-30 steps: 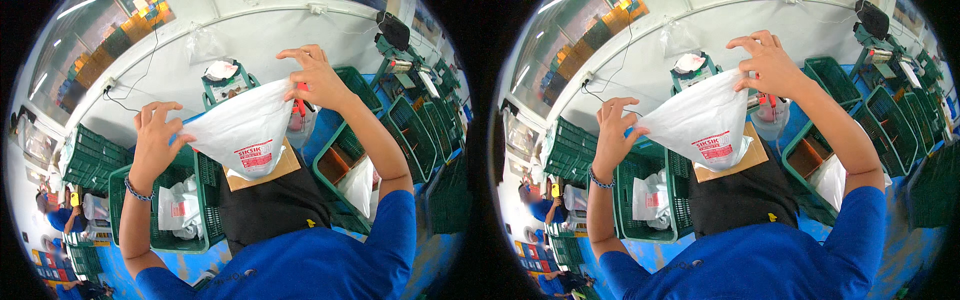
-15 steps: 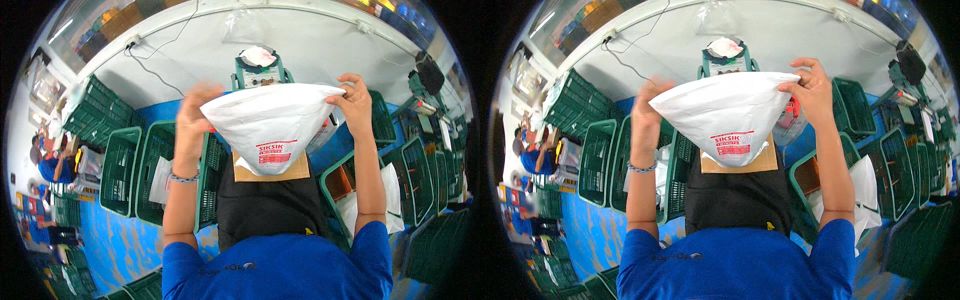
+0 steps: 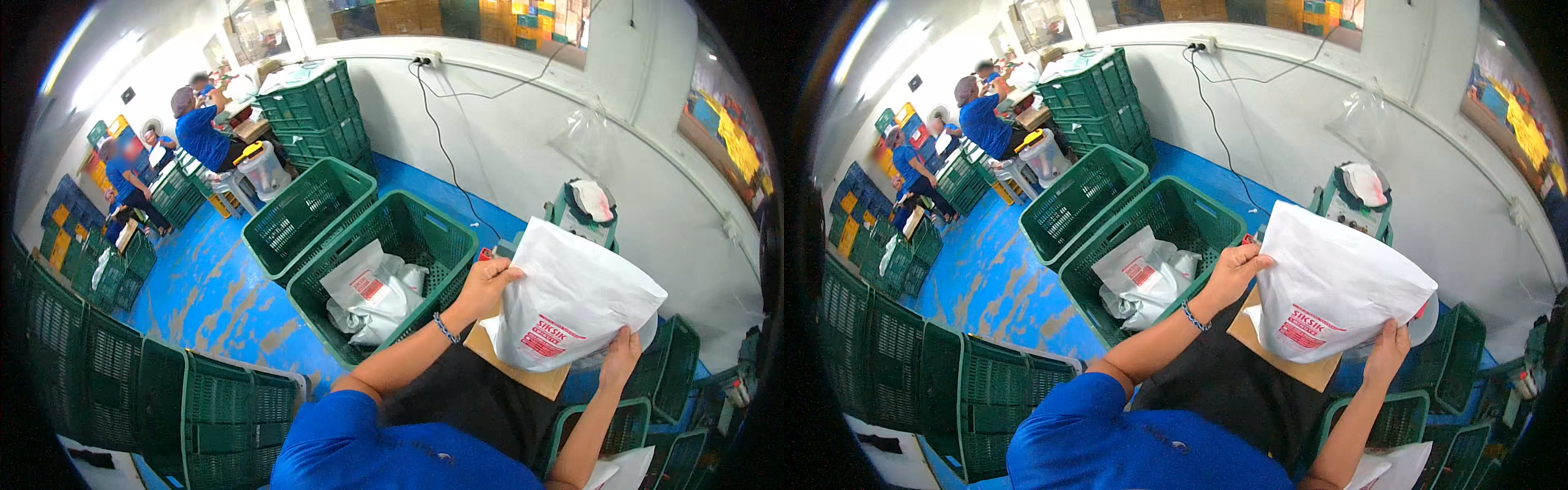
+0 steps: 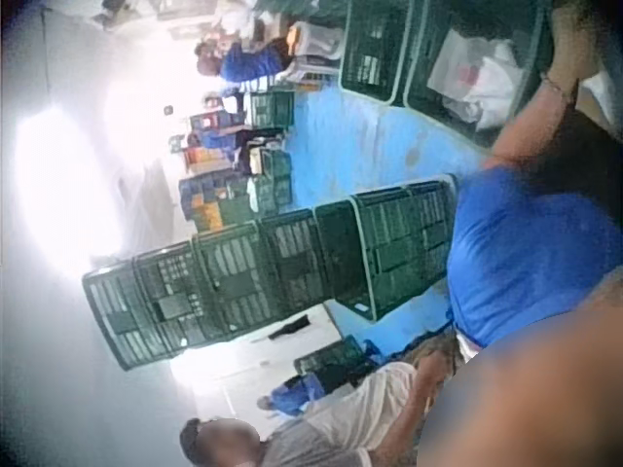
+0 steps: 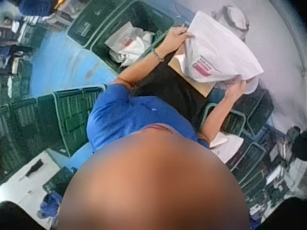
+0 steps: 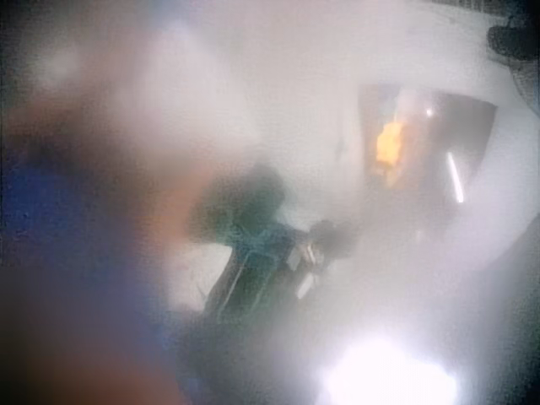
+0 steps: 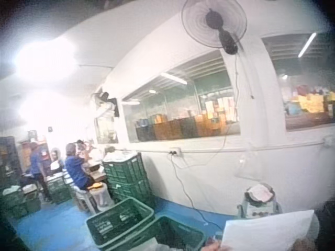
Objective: The person repeatedly picks white plastic bags from a green basket, places them on a heat-sealing machine, and uses a red handheld tool to seal the top. Sealed bags are placed into another green basket. The process is repeated continuously.
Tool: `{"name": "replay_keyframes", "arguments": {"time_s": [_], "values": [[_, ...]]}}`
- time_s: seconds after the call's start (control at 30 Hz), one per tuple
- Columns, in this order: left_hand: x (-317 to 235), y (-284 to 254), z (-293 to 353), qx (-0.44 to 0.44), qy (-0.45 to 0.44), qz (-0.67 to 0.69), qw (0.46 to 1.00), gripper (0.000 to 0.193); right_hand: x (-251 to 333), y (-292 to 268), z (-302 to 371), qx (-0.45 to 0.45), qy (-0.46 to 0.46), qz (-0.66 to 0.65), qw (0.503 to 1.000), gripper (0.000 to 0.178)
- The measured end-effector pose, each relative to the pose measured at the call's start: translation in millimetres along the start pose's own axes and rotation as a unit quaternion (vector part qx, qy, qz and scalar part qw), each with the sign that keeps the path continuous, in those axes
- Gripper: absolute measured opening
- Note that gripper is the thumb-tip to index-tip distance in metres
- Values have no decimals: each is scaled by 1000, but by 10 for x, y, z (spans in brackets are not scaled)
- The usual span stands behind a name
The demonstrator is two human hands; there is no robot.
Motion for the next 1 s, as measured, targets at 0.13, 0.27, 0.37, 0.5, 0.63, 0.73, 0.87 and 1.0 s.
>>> {"name": "replay_keyframes", "arguments": {"time_s": [0.13,0.27,0.37,0.5,0.63,0.73,0.87,1.0], "values": [[265,57,127,-86,31,188,978,23,-140,10,94,12,35,63,997,28],[148,147,207,-150,73,119,979,28,63,32,149,-35,-33,114,992,31],[-287,106,167,-258,199,-58,944,33,342,-18,25,-93,-48,191,976,28],[-473,182,85,-323,345,-146,869,22,393,-99,-47,-216,-136,192,948,19],[437,438,-77,-183,168,-367,897,26,-507,-13,58,-148,-50,413,897,19],[1308,549,128,-161,-27,-126,979,35,-1186,27,357,-150,-2,372,916,26],[1518,398,284,-209,-60,-97,971,44,-1309,53,439,-144,-49,360,921,27],[1392,452,198,-100,-127,52,985,30,-1230,-119,361,-157,52,243,956,27]]}}
Point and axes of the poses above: each hand's wrist, its own z-axis away from the middle knuckle, its own y-axis out of the palm, x = y × z, the point moved 7 cm from there along -z, towards the middle knuckle, and after that the axes turned 3 degrees about z, right-handed, at the moved point
